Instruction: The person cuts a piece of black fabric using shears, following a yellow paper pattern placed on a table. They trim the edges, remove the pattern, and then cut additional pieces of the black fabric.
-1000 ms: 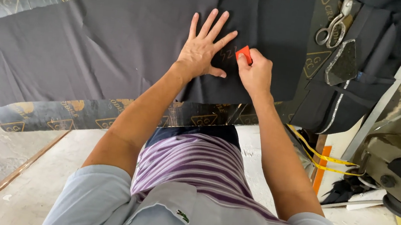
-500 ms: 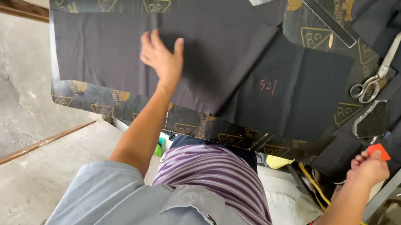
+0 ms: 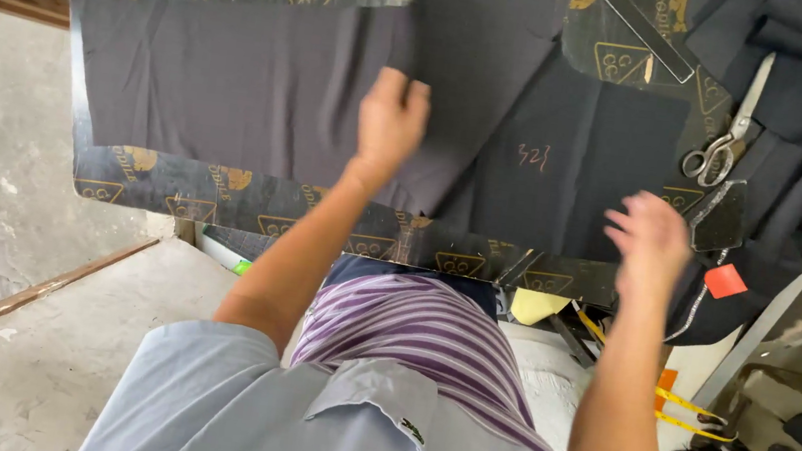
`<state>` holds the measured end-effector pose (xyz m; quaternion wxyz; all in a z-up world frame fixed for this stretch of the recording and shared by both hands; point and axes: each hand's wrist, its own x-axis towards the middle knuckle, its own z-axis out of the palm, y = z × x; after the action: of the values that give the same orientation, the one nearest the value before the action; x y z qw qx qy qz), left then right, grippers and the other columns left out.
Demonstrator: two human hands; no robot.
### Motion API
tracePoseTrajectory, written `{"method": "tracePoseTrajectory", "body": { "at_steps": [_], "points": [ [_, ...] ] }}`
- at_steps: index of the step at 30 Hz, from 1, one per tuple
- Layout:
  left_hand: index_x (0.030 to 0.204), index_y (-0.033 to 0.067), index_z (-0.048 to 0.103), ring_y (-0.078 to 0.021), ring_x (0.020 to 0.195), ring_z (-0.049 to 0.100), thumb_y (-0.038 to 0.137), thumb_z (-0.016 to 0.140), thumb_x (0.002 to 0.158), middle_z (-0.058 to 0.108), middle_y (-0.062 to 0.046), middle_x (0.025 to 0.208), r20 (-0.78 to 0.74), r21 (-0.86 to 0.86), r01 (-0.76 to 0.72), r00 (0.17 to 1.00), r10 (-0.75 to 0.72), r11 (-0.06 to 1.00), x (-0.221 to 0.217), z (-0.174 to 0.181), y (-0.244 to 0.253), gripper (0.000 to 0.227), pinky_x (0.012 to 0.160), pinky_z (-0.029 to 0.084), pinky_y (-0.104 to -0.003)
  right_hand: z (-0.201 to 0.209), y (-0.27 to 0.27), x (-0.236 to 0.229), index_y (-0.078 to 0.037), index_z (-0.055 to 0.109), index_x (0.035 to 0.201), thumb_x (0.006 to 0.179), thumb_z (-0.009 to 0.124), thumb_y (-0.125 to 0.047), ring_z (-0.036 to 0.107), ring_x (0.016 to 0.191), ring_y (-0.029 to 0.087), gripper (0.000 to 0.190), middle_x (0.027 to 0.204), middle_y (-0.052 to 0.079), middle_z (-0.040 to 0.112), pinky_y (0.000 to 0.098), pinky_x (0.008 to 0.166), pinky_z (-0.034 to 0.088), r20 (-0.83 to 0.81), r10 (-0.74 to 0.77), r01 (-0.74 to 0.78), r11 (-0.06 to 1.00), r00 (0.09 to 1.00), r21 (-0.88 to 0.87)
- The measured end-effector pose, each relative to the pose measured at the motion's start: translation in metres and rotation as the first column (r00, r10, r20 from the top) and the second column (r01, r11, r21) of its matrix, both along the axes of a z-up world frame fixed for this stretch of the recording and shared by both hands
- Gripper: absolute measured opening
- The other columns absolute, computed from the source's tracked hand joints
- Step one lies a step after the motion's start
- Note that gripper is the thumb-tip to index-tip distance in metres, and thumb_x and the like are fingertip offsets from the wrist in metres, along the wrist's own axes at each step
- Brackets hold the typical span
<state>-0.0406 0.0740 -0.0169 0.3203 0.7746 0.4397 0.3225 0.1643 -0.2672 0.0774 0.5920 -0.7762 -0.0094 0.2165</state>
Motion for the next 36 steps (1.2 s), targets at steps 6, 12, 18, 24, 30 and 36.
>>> {"method": "tracePoseTrajectory", "body": {
  "at_steps": [6, 12, 18, 24, 30, 36],
  "points": [
    [0.107, 0.0139, 0.068, -0.0317, 0.116, 0.067, 0.031, 0.076, 0.09, 0.068, -0.012, 0.123, 0.288, 0.15, 0.578, 0.75, -0.595, 0.802, 0.04, 0.095, -0.136, 0.025, 0.108, 0.051, -0.046, 0.003, 0.134, -0.022, -0.001, 0.066, 0.117, 0.093, 0.085, -0.041, 0.07, 0.074, 0.026, 0.051, 0.092, 0.014, 0.069, 0.0451, 0.064, 0.061, -0.311, 0.247, -0.25, 0.968, 0.918, 0.03],
    [0.159, -0.002, 0.029, -0.0352, 0.14, 0.052, 0.082, 0.033, 0.079, 0.046, -0.023, 0.157, 0.558, -0.793, 0.504, 0.826, -0.079, -0.342, -0.037, 0.061, -0.16, 0.116, 0.116, 0.041, -0.048, 0.1, 0.159, -0.013, -0.008, 0.074, 0.085, 0.072, 0.081, 0.002, 0.079, 0.082, 0.022, 0.018, 0.091, 0.009, 0.08, 0.0414, 0.079, 0.069, -0.267, -0.017, 0.05, 0.992, 0.964, 0.117],
    [0.132, 0.0083, 0.065, -0.0361, 0.119, 0.065, 0.052, 0.073, 0.082, 0.068, -0.017, 0.132, 0.199, -0.875, 0.475, 0.176, 0.964, 0.094, -0.11, 0.087, -0.018, 0.067, 0.106, 0.053, -0.055, 0.24, 0.105, -0.033, -0.032, 0.07, 0.129, 0.076, 0.075, -0.035, 0.077, 0.115, 0.002, 0.053, 0.125, -0.016, 0.076, 0.0241, 0.097, 0.067, -0.168, 0.031, -0.057, 0.987, 0.985, -0.152],
    [0.114, 0.009, 0.077, -0.0281, 0.107, 0.071, 0.026, 0.076, 0.082, 0.077, -0.011, 0.118, 0.227, -0.974, 0.056, 0.106, 0.968, 0.222, -0.238, -0.026, 0.145, 0.036, 0.104, 0.056, -0.048, 0.181, 0.004, 0.022, -0.021, 0.053, 0.155, 0.088, 0.064, -0.019, 0.062, 0.149, 0.012, 0.068, 0.157, -0.006, 0.061, 0.0347, 0.131, 0.054, -0.023, 0.177, -0.177, 0.984, 0.984, 0.003],
    [0.12, -0.0013, 0.076, -0.0387, 0.125, 0.068, 0.029, 0.071, 0.083, 0.076, -0.024, 0.13, 0.507, -0.861, 0.049, 0.144, 0.85, 0.506, -0.33, -0.051, 0.23, 0.049, 0.121, 0.046, -0.051, -0.005, 0.012, 0.022, -0.008, 0.072, 0.109, 0.078, 0.078, -0.003, 0.075, 0.094, 0.027, 0.032, 0.11, 0.013, 0.076, 0.0383, 0.089, 0.064, -0.424, -0.015, 0.026, 0.999, 0.905, 0.019],
    [0.128, -0.0057, 0.062, -0.0418, 0.12, 0.077, 0.027, 0.079, 0.082, 0.071, -0.032, 0.136, 0.635, -0.66, -0.274, 0.294, 0.714, 0.7, -0.24, 0.113, 0.186, 0.06, 0.108, 0.066, -0.053, -0.02, 0.036, -0.012, -0.009, 0.055, 0.146, 0.088, 0.07, -0.021, 0.063, 0.125, 0.03, 0.061, 0.144, 0.011, 0.061, 0.0406, 0.106, 0.052, -0.604, -0.118, 0.055, 0.991, 0.788, -0.122]
  ]
}}
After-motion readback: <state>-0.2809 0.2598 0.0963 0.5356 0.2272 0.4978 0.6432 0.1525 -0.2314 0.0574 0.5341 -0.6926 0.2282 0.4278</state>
